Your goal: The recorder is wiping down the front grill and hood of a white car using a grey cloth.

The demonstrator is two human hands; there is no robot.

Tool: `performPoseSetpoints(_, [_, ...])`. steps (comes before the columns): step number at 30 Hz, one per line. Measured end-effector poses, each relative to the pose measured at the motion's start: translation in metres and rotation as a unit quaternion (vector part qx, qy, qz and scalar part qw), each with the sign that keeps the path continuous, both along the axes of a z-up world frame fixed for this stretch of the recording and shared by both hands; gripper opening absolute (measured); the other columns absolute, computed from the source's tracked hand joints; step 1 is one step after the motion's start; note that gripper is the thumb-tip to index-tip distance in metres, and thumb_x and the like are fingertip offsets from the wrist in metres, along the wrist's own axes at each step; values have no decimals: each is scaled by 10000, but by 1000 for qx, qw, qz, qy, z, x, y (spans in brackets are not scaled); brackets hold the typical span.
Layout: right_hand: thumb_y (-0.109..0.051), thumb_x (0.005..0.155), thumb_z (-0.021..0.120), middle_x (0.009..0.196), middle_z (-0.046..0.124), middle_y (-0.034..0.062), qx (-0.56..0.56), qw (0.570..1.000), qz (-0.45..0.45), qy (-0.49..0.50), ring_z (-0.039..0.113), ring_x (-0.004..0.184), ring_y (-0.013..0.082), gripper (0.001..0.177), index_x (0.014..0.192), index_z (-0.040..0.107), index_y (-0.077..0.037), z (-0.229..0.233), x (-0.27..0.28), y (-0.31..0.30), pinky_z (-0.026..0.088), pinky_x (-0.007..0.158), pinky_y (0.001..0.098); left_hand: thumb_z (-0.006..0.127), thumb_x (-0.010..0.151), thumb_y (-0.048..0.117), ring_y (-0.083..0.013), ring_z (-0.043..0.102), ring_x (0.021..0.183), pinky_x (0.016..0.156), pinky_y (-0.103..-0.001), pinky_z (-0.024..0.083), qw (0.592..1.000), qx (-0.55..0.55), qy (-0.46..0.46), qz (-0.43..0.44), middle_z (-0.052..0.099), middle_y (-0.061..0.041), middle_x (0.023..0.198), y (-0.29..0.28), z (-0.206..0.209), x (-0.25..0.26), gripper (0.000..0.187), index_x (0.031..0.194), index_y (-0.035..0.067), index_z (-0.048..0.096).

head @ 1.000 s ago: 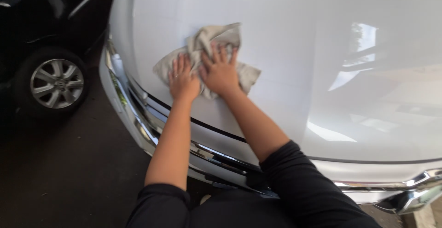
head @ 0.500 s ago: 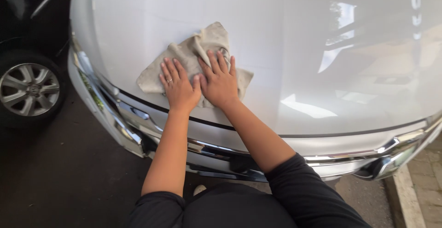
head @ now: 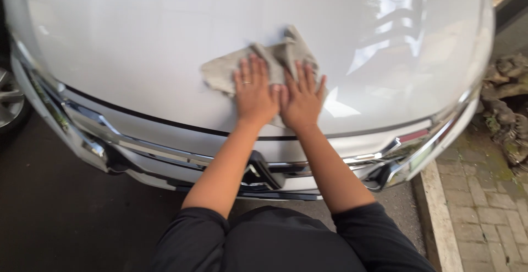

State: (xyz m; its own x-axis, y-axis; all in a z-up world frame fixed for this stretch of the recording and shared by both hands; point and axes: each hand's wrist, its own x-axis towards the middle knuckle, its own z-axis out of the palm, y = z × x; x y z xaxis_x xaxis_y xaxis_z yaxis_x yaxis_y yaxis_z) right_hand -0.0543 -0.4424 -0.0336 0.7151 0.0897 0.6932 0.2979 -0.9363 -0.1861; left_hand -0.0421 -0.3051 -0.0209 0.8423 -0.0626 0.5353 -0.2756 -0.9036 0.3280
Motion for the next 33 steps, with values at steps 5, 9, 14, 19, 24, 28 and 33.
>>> performPoseSetpoints(5, [-339,1085,458,1661,406,132,14,997,-72,16,274,1567,353,476,1515,561,-166,-31,-45,-97,1,1234,652,485,976,405,-466,89,1570,1258,-596,39,995,64,22,-68,154,-273,1681,-110,-16,-24,792,1568,-77,276])
performPoseSetpoints(9, [-380,1103,421,1652,350,179,-18,990,-132,37,236,1574,346,561,1602,461,-128,-60,-61,-127,-55,1208,663,489,953,443,-477,33,1559,1231,-614,9,989,116,79,-53,48,-267,1683,-139,-16,-44,878,1594,-70,180])
performPoseSetpoints(14, [-384,1083,414,1694,226,252,-60,991,-109,57,167,1591,383,618,1606,401,-54,-79,-82,-95,-38,1197,693,502,976,454,-469,51,1563,1232,-629,61,985,163,49,-5,38,-232,1703,-112,-52,-74,861,1628,-9,179])
performPoseSetpoints(19, [-398,1086,409,1706,109,353,43,998,45,33,63,1585,564,672,1601,323,25,-71,-68,-80,32,1256,705,508,975,484,-462,74,1553,1216,-612,109,982,181,37,46,59,-173,1722,-87,-57,-67,858,1637,38,194])
performPoseSetpoints(24, [-451,1039,467,1695,176,264,-7,997,-52,57,107,1545,543,581,1589,446,-263,-16,-24,-74,-1,1160,754,494,976,550,-520,72,1533,1192,-680,74,993,94,48,49,85,-237,1688,-72,-13,-15,895,1598,-29,214])
performPoseSetpoints(28, [-503,1022,454,1692,204,245,8,994,-69,87,116,1534,554,575,1578,432,-357,20,27,-69,-3,1156,769,480,1003,582,-489,54,1559,1220,-672,43,995,63,82,-11,107,-205,1696,-57,16,46,875,1601,-5,228])
performPoseSetpoints(33, [-579,1004,393,1670,198,253,20,978,-111,177,105,1514,568,589,1567,408,-408,58,117,-69,-15,1131,776,419,987,577,-445,-7,1558,1217,-622,-34,991,49,115,-40,85,-180,1703,-65,44,140,868,1607,12,195])
